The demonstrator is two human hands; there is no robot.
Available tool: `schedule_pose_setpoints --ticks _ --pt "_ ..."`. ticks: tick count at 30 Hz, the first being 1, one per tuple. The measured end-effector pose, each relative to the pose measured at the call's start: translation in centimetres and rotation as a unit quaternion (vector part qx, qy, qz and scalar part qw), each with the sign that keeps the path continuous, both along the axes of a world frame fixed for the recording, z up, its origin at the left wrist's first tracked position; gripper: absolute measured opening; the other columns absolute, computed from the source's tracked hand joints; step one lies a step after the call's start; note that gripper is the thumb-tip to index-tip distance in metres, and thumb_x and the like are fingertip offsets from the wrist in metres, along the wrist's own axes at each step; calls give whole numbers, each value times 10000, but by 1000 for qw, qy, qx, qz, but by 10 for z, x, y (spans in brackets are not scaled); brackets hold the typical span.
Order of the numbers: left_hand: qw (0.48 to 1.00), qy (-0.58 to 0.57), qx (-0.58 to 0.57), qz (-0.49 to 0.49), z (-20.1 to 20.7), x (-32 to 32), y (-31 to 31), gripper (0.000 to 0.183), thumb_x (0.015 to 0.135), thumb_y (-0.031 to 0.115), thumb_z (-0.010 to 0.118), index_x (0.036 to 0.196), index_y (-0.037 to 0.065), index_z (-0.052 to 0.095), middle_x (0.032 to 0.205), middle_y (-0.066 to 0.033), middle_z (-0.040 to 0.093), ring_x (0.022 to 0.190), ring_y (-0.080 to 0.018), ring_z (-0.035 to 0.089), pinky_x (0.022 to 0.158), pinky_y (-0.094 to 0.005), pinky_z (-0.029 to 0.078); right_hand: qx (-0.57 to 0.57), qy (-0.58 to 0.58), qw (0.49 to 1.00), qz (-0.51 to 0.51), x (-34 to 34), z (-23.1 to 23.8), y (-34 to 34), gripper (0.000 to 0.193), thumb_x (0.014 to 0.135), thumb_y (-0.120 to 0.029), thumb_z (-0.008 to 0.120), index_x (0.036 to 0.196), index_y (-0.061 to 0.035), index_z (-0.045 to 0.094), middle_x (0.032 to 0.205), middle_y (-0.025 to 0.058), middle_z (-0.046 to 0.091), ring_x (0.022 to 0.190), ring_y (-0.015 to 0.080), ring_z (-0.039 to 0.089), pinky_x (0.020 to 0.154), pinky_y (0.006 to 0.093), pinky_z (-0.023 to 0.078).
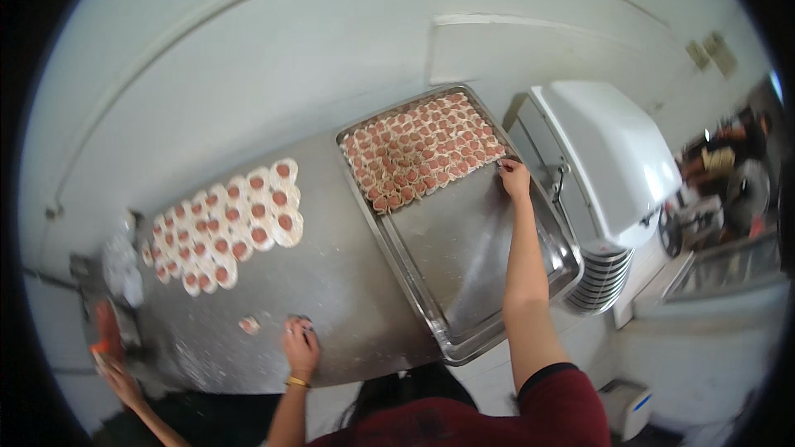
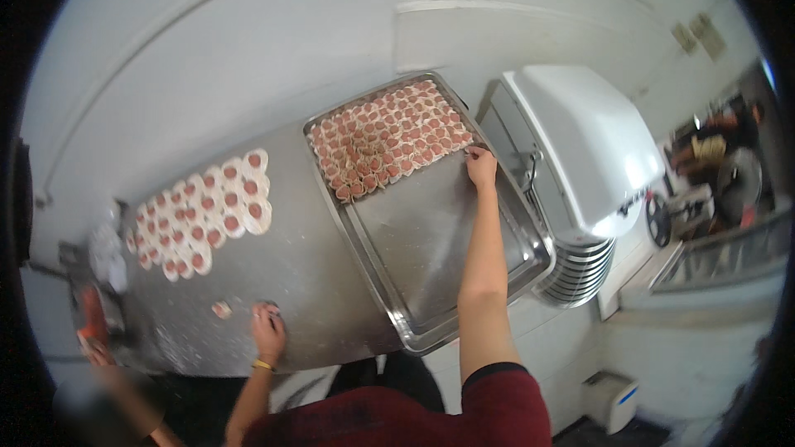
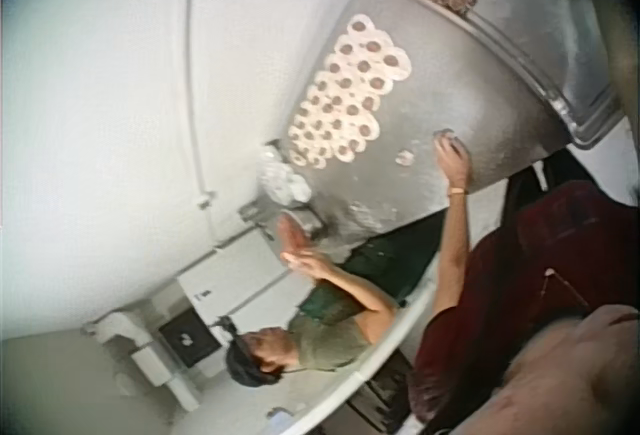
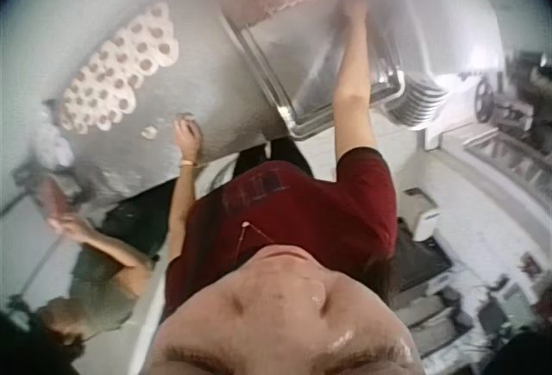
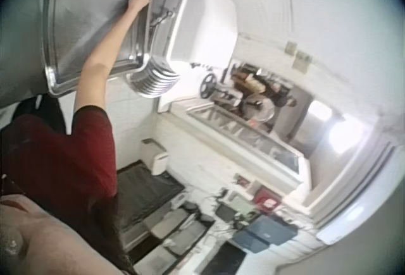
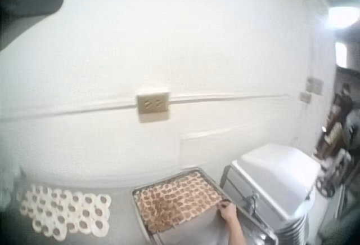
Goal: The person places small meat portions onto round dough wrappers, folds them into dumplings, and arranges them on a metal tray. A coworker performs the same task at the same table. The camera wearer continues this process throughout the clip.
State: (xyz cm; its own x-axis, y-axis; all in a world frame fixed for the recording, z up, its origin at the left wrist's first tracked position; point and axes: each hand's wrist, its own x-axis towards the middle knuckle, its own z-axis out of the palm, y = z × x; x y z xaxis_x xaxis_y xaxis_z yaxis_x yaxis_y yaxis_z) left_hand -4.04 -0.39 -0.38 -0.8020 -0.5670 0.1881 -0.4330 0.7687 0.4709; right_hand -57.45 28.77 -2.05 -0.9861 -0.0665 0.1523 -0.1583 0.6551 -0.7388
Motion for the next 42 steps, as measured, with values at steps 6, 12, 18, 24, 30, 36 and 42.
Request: schedule_pose_setpoints --ticks 6,12,18,24,30,36,42 --pt "999 21 -14 -21 2 -3 3 149 792 56 491 929 1 512 990 -190 506 896 -389 523 778 -450 423 -130 -64 984 -108 76 -6 9 242 766 -111 590 977 -62 699 856 184 678 826 309 666 753 378 503" --pt "999 44 24 20 -2 -8 12 168 800 26 492 958 -22 524 971 -185 507 872 -355 531 772 -414 437 -143 -94 982 79 153 5 -8 219 754 -42 584 942 -28 694 778 110 677 719 181 646 683 291 500" --pt "988 77 123 52 0 8 30 158 818 6 489 959 -26 553 932 -162 542 845 -299 550 769 -369 448 -140 -147 924 324 176 4 -49 219 755 -37 600 953 -38 693 867 92 690 785 180 655 741 287 514" --pt "964 91 236 87 1 39 42 157 841 -5 475 959 -24 577 887 -96 598 784 -170 572 729 -289 463 -37 -125 869 478 153 -2 -106 250 721 -91 634 963 -80 699 881 107 693 803 198 658 740 316 513" --pt "954 96 260 117 0 78 51 160 854 -2 474 968 -19 586 864 -65 615 767 -126 570 719 -260 470 -44 -24 886 461 113 -6 -130 249 713 -125 668 956 -81 704 893 92 698 805 197 656 738 313 509" --pt "934 109 293 174 -4 124 62 137 912 46 499 1008 -7 581 876 -30 605 793 -94 556 729 -234 458 -54 -141 863 482 88 -1 -97 277 692 -170 698 957 -90 703 893 90 691 818 216 645 756 322 505" --pt "917 152 306 206 -1 137 72 147 888 -5 482 986 -11 591 852 -37 601 759 -99 567 691 -238 484 5 -54 883 466 70 5 -90 273 722 -166 689 977 -70 697 893 84 688 798 169 629 748 303 498"
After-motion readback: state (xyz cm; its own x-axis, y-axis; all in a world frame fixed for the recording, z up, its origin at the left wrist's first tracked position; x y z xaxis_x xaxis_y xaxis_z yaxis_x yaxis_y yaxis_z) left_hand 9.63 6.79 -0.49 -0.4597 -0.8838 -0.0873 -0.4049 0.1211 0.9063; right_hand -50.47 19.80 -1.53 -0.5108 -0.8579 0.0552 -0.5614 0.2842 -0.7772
